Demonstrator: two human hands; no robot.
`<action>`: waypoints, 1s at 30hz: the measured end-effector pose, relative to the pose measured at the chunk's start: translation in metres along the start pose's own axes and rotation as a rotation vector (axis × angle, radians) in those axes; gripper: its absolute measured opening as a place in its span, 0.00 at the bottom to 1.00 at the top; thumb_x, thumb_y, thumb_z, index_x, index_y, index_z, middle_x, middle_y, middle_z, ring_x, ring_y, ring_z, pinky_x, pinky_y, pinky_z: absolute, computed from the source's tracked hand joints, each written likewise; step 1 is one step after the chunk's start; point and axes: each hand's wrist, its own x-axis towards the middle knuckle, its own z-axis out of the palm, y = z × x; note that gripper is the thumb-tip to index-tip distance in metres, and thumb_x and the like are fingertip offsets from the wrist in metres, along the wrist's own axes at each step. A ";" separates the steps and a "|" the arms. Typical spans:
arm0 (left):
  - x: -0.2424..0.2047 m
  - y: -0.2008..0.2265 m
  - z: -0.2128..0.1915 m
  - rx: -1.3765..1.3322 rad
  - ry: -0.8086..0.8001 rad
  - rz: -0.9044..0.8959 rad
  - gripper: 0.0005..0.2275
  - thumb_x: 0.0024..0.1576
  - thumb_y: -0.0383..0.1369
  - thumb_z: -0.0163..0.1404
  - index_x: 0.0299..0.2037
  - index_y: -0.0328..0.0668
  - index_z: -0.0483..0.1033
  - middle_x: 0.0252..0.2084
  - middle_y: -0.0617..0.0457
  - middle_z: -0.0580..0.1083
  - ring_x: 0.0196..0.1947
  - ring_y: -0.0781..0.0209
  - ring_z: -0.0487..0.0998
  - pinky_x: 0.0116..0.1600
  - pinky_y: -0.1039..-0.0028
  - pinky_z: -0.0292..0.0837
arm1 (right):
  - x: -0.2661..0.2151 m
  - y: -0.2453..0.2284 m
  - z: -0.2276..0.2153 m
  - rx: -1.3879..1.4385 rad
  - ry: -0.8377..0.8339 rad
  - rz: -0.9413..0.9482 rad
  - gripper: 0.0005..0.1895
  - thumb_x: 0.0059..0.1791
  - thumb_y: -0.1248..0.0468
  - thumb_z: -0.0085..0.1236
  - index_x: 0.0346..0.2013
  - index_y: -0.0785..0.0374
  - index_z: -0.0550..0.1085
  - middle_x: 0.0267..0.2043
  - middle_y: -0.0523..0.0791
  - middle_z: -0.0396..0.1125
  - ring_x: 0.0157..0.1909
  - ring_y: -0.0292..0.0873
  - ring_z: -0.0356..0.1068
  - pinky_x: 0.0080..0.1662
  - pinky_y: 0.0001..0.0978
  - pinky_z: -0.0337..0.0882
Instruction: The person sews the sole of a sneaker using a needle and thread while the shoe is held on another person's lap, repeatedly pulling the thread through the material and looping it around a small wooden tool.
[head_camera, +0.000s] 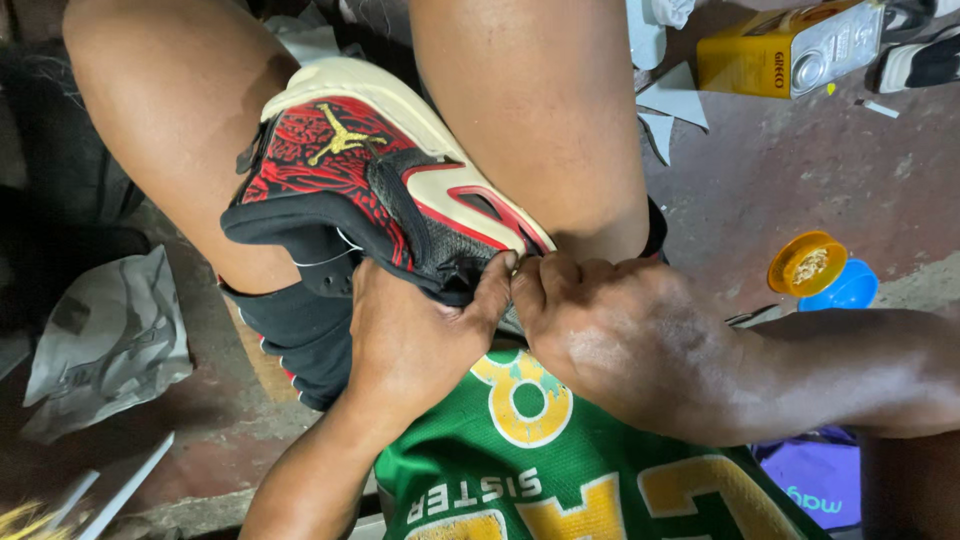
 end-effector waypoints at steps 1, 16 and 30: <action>-0.001 -0.001 0.000 -0.001 0.005 -0.010 0.09 0.52 0.31 0.62 0.41 0.42 0.80 0.39 0.47 0.81 0.41 0.46 0.83 0.49 0.62 0.76 | 0.001 -0.001 0.002 -0.006 0.012 -0.009 0.14 0.38 0.62 0.55 0.34 0.67 0.76 0.23 0.43 0.67 0.16 0.37 0.69 0.17 0.30 0.67; -0.007 -0.001 -0.020 -0.032 -0.019 0.153 0.15 0.51 0.31 0.63 0.47 0.36 0.77 0.43 0.45 0.79 0.41 0.52 0.82 0.48 0.67 0.75 | -0.020 0.034 0.010 0.248 0.095 -0.040 0.18 0.44 0.64 0.54 0.48 0.65 0.75 0.41 0.47 0.74 0.32 0.43 0.75 0.28 0.35 0.73; -0.063 -0.012 -0.095 0.666 0.533 0.183 0.03 0.71 0.25 0.48 0.48 0.33 0.74 0.52 0.48 0.74 0.50 0.57 0.77 0.50 0.74 0.72 | -0.042 0.069 0.006 0.547 0.013 0.081 0.13 0.45 0.63 0.55 0.44 0.54 0.76 0.31 0.44 0.73 0.29 0.52 0.73 0.29 0.43 0.72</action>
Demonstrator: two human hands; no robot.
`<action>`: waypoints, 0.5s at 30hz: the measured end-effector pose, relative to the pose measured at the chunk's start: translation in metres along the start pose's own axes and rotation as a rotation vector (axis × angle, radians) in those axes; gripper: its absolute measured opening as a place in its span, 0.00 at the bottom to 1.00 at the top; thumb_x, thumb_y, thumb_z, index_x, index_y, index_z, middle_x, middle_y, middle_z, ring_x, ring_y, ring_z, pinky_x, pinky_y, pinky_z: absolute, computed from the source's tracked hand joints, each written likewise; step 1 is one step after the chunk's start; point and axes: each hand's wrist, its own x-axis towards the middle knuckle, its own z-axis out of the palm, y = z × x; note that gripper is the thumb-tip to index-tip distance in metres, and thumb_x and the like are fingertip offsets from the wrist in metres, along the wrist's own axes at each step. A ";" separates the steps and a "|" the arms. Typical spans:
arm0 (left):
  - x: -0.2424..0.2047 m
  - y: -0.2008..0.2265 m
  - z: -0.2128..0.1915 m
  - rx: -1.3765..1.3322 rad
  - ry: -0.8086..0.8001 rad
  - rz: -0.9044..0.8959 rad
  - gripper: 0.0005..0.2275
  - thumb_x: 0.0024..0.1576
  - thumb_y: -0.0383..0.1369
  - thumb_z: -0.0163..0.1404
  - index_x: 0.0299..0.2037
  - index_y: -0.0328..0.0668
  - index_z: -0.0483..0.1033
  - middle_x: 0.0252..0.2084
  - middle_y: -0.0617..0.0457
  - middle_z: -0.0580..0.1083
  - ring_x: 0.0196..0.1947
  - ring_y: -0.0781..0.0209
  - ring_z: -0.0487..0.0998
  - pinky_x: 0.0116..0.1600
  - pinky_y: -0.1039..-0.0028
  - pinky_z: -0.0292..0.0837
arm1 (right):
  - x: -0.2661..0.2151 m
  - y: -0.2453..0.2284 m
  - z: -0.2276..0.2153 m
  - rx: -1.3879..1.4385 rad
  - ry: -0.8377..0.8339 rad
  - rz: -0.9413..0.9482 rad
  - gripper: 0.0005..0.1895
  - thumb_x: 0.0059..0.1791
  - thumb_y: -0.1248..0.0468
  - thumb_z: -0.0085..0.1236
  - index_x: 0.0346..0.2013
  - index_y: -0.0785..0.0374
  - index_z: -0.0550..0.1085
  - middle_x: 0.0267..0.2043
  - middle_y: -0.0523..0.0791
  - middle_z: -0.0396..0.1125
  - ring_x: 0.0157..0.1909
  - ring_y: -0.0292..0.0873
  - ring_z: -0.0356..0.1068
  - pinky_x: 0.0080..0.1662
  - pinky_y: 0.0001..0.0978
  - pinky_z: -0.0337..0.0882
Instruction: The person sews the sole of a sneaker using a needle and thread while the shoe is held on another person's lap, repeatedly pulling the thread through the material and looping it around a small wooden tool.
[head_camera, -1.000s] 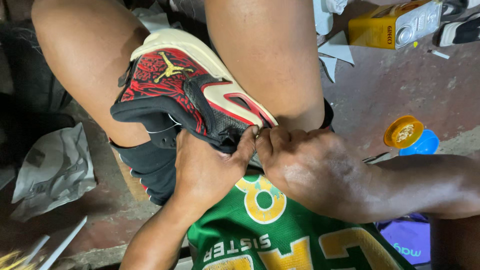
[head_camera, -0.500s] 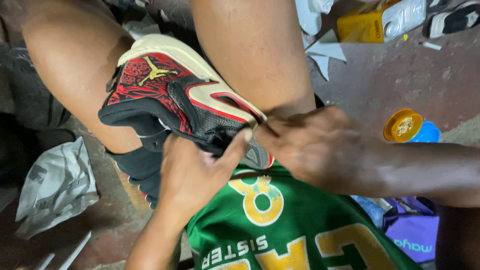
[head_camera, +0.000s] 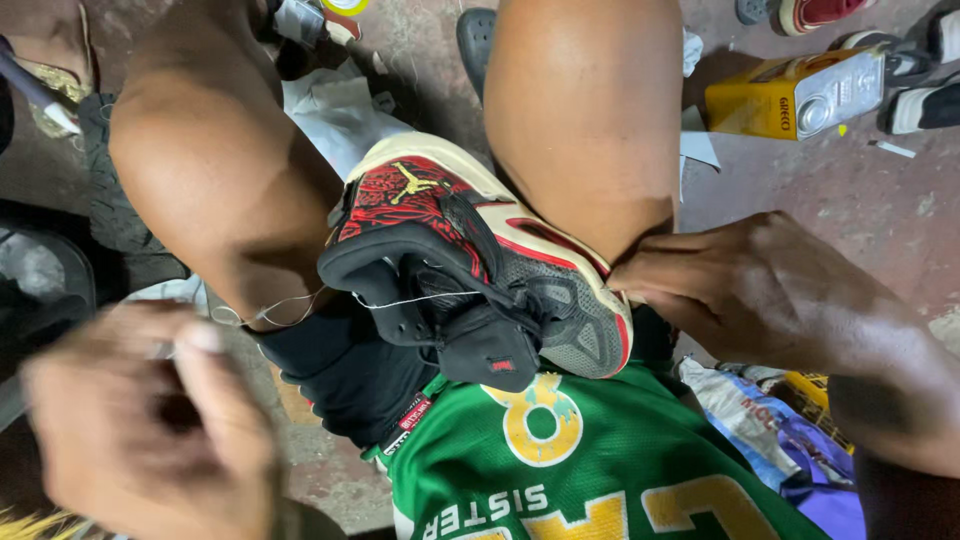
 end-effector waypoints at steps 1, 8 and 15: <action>-0.001 0.011 0.005 -0.056 -0.070 0.089 0.03 0.68 0.27 0.50 0.47 0.36 0.76 0.51 0.49 0.75 0.46 0.57 0.79 0.48 0.71 0.73 | -0.001 0.000 0.001 0.011 -0.002 0.018 0.13 0.45 0.62 0.56 0.44 0.54 0.77 0.32 0.44 0.74 0.29 0.52 0.74 0.29 0.43 0.73; 0.021 0.042 0.052 -0.208 -0.543 0.396 0.08 0.59 0.35 0.57 0.41 0.38 0.79 0.41 0.45 0.78 0.41 0.46 0.81 0.41 0.63 0.76 | -0.002 -0.001 0.005 0.075 0.001 0.066 0.11 0.46 0.60 0.57 0.42 0.55 0.78 0.33 0.44 0.76 0.29 0.51 0.75 0.31 0.42 0.74; 0.014 0.010 0.030 -1.063 -0.585 -0.116 0.05 0.62 0.31 0.54 0.39 0.38 0.77 0.37 0.50 0.79 0.32 0.65 0.78 0.35 0.75 0.72 | -0.006 0.006 0.017 0.200 0.105 0.034 0.07 0.48 0.60 0.57 0.38 0.57 0.77 0.33 0.42 0.76 0.30 0.48 0.76 0.33 0.40 0.74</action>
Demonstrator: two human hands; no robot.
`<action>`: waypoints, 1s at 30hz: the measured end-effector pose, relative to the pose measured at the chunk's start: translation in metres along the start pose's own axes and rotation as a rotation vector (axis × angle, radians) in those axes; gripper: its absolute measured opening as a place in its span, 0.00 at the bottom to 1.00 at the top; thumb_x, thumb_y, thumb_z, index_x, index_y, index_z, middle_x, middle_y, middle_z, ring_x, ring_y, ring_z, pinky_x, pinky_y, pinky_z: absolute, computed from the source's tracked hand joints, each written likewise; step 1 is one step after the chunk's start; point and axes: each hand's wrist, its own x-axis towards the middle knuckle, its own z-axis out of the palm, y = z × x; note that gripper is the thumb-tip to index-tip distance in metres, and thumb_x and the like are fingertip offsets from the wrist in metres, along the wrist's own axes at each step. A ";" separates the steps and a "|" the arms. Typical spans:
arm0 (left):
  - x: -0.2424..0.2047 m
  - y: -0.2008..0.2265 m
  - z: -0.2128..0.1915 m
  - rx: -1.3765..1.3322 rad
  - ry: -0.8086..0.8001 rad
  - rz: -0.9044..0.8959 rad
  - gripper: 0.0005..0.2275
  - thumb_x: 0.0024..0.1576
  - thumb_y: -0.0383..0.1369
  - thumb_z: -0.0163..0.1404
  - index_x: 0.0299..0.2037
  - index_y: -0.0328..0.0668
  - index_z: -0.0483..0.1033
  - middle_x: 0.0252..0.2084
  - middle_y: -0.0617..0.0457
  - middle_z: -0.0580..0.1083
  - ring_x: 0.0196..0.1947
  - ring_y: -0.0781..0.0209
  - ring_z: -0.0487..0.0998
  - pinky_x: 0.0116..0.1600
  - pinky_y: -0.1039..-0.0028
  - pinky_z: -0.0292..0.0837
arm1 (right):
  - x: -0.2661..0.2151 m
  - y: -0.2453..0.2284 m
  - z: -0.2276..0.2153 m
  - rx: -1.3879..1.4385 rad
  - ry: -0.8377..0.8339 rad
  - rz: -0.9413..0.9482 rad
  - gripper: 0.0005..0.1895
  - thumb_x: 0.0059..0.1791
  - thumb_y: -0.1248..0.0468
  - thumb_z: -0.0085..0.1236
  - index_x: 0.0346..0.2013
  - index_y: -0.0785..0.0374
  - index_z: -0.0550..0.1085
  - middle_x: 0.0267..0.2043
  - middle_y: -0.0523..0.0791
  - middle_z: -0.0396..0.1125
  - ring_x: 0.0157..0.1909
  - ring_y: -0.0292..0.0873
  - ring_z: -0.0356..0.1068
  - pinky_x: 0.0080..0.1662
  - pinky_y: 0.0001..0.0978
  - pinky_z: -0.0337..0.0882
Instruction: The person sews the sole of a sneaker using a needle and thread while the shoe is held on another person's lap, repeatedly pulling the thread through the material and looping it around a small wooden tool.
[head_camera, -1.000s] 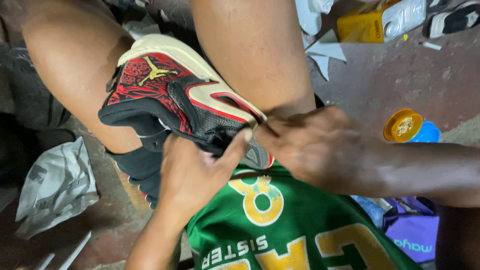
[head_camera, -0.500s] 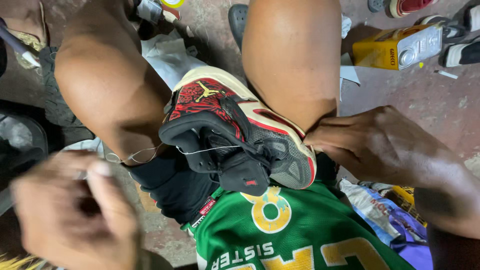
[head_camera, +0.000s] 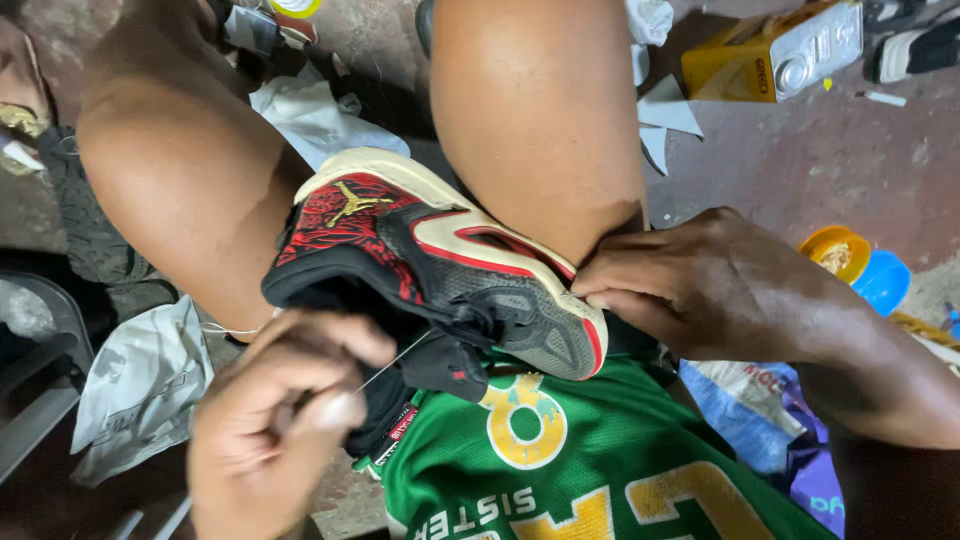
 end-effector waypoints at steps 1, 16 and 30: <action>-0.002 -0.003 0.002 -0.329 0.030 -0.018 0.05 0.63 0.31 0.54 0.39 0.39 0.78 0.34 0.49 0.79 0.31 0.67 0.78 0.35 0.77 0.71 | -0.001 0.000 0.001 0.003 -0.017 0.025 0.07 0.48 0.59 0.57 0.37 0.57 0.77 0.32 0.43 0.75 0.30 0.49 0.76 0.32 0.41 0.74; 0.051 -0.096 0.014 0.955 -0.519 0.099 0.12 0.46 0.24 0.51 0.40 0.33 0.77 0.45 0.37 0.76 0.49 0.34 0.73 0.52 0.49 0.68 | -0.014 -0.011 0.004 -0.136 -0.164 0.041 0.23 0.42 0.62 0.55 0.52 0.61 0.72 0.44 0.47 0.73 0.33 0.50 0.77 0.30 0.45 0.74; 0.056 -0.141 0.017 0.755 -0.590 0.109 0.19 0.45 0.25 0.49 0.49 0.31 0.75 0.52 0.34 0.74 0.54 0.34 0.73 0.59 0.53 0.65 | 0.001 -0.037 0.030 -0.333 0.038 -0.054 0.23 0.34 0.63 0.55 0.42 0.71 0.71 0.42 0.53 0.70 0.33 0.47 0.78 0.26 0.38 0.74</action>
